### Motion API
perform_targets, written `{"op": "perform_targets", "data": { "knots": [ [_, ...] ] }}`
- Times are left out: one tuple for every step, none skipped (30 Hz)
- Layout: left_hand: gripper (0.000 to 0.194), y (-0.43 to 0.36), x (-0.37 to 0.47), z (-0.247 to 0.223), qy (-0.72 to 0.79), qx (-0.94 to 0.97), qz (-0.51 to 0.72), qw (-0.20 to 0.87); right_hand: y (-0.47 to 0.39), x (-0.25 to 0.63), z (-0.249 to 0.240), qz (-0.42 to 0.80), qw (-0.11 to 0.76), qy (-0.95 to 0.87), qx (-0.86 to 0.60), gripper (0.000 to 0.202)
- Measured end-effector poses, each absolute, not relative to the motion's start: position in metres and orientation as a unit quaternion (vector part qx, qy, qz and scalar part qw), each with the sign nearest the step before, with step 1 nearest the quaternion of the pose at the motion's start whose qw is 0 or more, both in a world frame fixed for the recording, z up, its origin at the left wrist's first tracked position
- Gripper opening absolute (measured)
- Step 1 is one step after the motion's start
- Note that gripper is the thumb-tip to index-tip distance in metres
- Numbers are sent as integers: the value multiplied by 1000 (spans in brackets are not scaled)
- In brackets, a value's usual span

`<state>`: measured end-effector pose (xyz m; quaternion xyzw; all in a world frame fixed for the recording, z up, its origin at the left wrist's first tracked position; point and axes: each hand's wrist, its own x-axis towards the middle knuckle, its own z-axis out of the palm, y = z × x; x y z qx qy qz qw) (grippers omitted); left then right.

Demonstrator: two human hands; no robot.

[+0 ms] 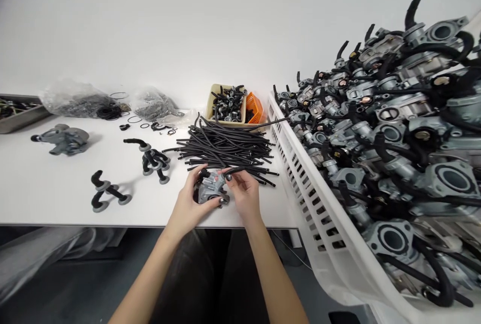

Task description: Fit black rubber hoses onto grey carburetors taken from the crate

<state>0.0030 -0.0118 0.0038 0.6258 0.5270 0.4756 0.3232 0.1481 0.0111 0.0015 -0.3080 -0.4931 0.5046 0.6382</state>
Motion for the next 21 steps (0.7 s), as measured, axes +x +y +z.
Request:
{"op": "perform_targets", "data": {
  "knots": [
    [77, -12, 3, 4, 525, 626, 477, 324, 11, 148, 1, 503, 639, -494, -308, 14],
    [77, -12, 3, 3, 524, 626, 478, 324, 11, 148, 1, 501, 641, -493, -308, 14],
    [77, -12, 3, 3, 523, 626, 479, 324, 12, 148, 1, 501, 642, -492, -309, 13],
    [77, -12, 3, 3, 523, 626, 480, 323, 12, 148, 1, 502, 643, -490, -310, 13],
    [77, -12, 3, 3, 523, 626, 482, 321, 12, 148, 1, 503, 643, -487, -311, 13],
    [77, -12, 3, 4, 523, 626, 482, 320, 13, 148, 0, 507, 644, -482, -310, 14],
    [77, -12, 3, 4, 523, 627, 481, 321, 13, 148, 0, 510, 647, -475, -308, 14],
    [77, -12, 3, 4, 523, 627, 480, 321, 13, 148, 0, 514, 650, -469, -306, 14],
    [77, -12, 3, 4, 523, 629, 478, 320, 14, 148, 0, 517, 651, -466, -304, 15],
    [77, -11, 3, 4, 524, 630, 476, 318, 14, 148, 0, 517, 649, -467, -305, 15],
    [77, -11, 3, 4, 526, 631, 475, 316, 14, 148, 0, 515, 646, -472, -308, 15],
    [77, -11, 3, 4, 527, 631, 475, 314, 13, 148, 0, 510, 643, -479, -313, 15],
    [76, -11, 3, 4, 529, 631, 475, 311, 13, 148, 0, 503, 639, -488, -318, 15],
    [76, -11, 3, 4, 530, 631, 475, 310, 13, 148, 0, 495, 638, -495, -322, 14],
    [76, -11, 3, 3, 531, 631, 474, 308, 13, 148, 0, 488, 638, -499, -324, 14],
    [76, -11, 3, 3, 532, 631, 474, 307, 13, 148, 0, 483, 640, -501, -325, 13],
    [76, -11, 3, 3, 533, 631, 473, 306, 13, 148, 0, 480, 642, -502, -326, 13],
    [76, -11, 3, 3, 535, 630, 472, 306, 13, 147, 0, 478, 642, -503, -326, 12],
    [76, -11, 3, 3, 536, 629, 472, 307, 13, 147, 0, 477, 643, -503, -326, 12],
    [76, -11, 3, 4, 536, 627, 472, 310, 13, 147, 0, 477, 643, -504, -325, 12],
    [76, -11, 3, 4, 537, 626, 472, 312, 13, 147, 0, 475, 643, -505, -326, 11]
  ]
}}
